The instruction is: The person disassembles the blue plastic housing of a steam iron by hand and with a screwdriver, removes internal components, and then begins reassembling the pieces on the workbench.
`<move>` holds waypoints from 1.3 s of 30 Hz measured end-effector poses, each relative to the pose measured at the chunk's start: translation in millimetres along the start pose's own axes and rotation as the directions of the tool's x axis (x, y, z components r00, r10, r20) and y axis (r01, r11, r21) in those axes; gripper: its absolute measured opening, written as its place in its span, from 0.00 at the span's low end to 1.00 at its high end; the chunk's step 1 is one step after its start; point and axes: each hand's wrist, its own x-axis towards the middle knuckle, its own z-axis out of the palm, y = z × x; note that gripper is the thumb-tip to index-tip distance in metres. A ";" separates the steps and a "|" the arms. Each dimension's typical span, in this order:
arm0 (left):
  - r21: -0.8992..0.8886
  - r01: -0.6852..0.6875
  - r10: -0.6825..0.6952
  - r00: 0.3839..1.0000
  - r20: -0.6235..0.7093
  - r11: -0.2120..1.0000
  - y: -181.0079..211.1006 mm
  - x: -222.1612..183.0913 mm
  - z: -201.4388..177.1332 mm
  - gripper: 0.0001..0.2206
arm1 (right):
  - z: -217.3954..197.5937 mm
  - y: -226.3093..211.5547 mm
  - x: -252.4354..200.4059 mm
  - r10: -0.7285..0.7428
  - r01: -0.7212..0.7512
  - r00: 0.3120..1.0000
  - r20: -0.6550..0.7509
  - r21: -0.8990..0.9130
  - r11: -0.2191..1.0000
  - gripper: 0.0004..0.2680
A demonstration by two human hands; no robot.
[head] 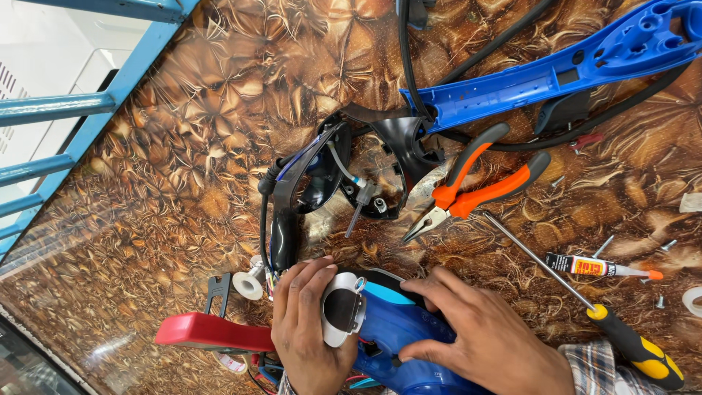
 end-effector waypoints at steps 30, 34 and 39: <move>-0.050 -0.133 0.121 0.975 -0.188 0.990 -3.9 -21.2 -0.6 0.14 | 82.0 67.9 -101.1 -0.374 0.141 0.855 -0.360 -0.531 0.836 0.42; -0.007 -0.072 0.067 0.960 -0.272 0.997 -6.7 -28.0 8.3 0.14 | 106.4 98.4 -85.4 -0.545 0.144 0.610 -0.575 -0.596 0.790 0.38; -0.037 -0.003 -0.010 0.941 -0.337 0.999 -8.5 -25.5 12.9 0.15 | 98.4 92.5 -80.9 -0.571 0.219 0.486 -0.662 -0.540 0.812 0.31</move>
